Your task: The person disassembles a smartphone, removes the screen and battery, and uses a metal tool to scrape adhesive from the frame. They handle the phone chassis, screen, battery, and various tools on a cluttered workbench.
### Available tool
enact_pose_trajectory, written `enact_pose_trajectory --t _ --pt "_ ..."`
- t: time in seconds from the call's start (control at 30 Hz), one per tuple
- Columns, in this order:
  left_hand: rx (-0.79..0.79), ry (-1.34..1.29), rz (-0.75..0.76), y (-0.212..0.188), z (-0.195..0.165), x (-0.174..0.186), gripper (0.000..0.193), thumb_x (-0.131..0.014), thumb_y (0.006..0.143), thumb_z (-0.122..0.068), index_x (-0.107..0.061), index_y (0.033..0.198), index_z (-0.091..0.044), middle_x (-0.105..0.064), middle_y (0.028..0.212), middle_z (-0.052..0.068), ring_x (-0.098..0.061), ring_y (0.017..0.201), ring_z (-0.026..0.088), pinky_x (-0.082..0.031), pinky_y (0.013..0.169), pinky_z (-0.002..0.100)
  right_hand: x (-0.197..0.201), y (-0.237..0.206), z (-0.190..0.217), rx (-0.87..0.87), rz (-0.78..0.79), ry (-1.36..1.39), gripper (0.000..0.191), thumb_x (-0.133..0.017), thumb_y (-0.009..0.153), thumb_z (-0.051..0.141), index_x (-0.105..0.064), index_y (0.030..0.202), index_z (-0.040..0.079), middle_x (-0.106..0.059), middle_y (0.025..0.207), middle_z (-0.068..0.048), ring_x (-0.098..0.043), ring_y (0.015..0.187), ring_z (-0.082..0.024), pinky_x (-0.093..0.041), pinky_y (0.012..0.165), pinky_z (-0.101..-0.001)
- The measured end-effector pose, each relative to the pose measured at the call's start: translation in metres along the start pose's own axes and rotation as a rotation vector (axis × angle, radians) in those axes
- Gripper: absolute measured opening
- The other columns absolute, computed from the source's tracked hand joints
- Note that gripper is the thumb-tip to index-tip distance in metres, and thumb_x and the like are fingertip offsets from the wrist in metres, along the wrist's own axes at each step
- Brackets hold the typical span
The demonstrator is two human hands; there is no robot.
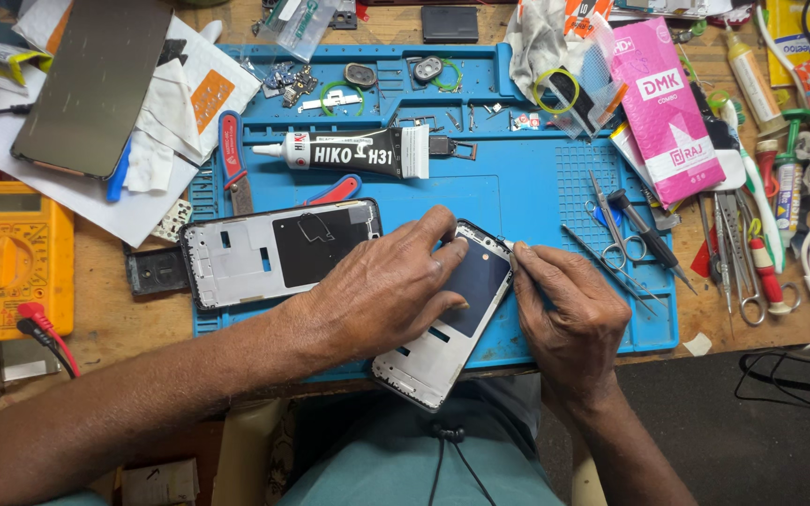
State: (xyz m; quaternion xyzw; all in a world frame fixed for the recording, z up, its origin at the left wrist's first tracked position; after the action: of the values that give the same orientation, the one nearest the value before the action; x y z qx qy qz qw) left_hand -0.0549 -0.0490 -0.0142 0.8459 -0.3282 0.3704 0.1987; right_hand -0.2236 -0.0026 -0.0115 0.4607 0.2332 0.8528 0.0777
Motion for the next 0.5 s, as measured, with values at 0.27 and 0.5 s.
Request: enact_pose_trajectory --t 0.27,0.5 --pt "-0.072 0.075 -0.023 0.0010 0.0047 0.0005 0.051 -0.082 0.082 -0.026 -0.065 0.120 0.003 -0.054 0.109 0.015 -0.060 0.098 0.029 -0.057 0.081 0.040 -0.0020 -0.0004 0.0064 0.035 0.021 -0.028 0.024 -0.083 0.088 0.001 -0.077 0.111 0.003 -0.075 0.103 -0.011 -0.073 0.093 -0.023 -0.058 0.081 -0.0346" --pt "-0.151 0.084 -0.071 0.0037 0.0107 0.0000 0.055 -0.085 0.079 -0.035 -0.069 0.117 0.001 -0.057 0.108 0.012 -0.060 0.098 0.026 -0.057 0.083 0.037 -0.0029 0.0008 0.0076 0.048 0.031 -0.055 0.025 -0.083 0.087 0.001 -0.077 0.111 0.003 -0.075 0.104 -0.011 -0.073 0.093 -0.024 -0.058 0.082 -0.0350"
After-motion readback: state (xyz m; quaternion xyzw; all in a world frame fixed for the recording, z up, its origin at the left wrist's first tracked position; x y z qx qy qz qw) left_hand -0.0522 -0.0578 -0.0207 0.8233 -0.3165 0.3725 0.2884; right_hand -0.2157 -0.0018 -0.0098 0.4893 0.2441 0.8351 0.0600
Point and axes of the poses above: each hand's wrist, its own y-axis towards the middle knuckle, its own x-axis out of the back of the hand, z = x × y, the point moved 6 cm from there along y, towards the middle knuckle
